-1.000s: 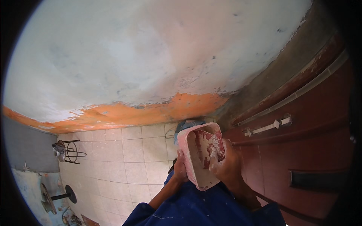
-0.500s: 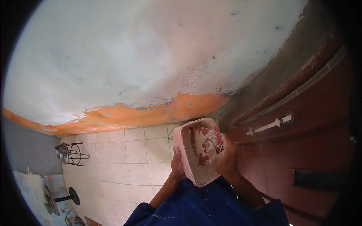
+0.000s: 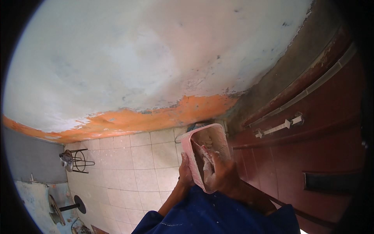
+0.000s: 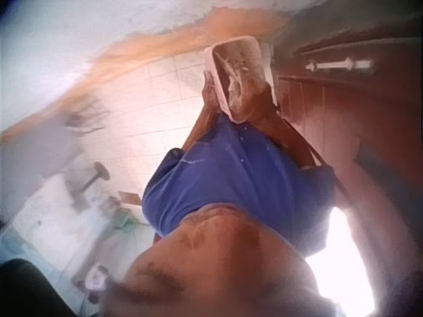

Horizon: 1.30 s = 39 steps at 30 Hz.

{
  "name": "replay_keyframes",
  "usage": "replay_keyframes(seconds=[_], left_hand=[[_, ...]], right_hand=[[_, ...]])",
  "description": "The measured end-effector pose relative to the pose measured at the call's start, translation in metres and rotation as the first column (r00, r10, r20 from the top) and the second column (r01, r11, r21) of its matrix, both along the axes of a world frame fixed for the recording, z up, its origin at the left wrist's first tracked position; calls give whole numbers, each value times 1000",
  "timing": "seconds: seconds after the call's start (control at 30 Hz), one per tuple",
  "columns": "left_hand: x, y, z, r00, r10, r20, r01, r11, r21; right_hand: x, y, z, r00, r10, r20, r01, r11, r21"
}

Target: The person applies putty to a wall using a putty knife, repeatedly scraping putty from a container and smoothing it over a large surface.

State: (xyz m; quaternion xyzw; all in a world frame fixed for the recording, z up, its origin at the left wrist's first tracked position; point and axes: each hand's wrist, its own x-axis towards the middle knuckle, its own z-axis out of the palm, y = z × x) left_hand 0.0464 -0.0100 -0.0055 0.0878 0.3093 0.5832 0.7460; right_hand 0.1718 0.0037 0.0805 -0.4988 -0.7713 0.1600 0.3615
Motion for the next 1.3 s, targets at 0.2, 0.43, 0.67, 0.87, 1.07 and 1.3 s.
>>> replay_keyframes(seconds=[0.2, 0.43, 0.67, 0.87, 1.07, 1.3], left_hand=[[-7, -2, -10, 987, -68, 147, 54, 994, 94], [-6, 9, -26, 900, -61, 431, -41, 974, 222], [7, 31, 11, 958, -27, 284, -34, 977, 209], [21, 48, 33, 972, -54, 227, 8, 980, 199], [23, 52, 58, 908, -208, 362, 128, 964, 234], [33, 71, 74, 832, -322, 452, 142, 911, 387]], right_hand=[[25, 14, -6, 950, -201, -237, 110, 931, -348], [47, 21, 12, 558, -441, -703, -193, 755, -627], [57, 23, 3, 128, -461, -878, -343, 810, -475], [62, 34, 7, 74, -424, -903, -405, 814, -416], [75, 58, 20, -180, -272, -945, -493, 857, -152], [97, 106, 67, -151, -105, -983, -422, 906, -31]])
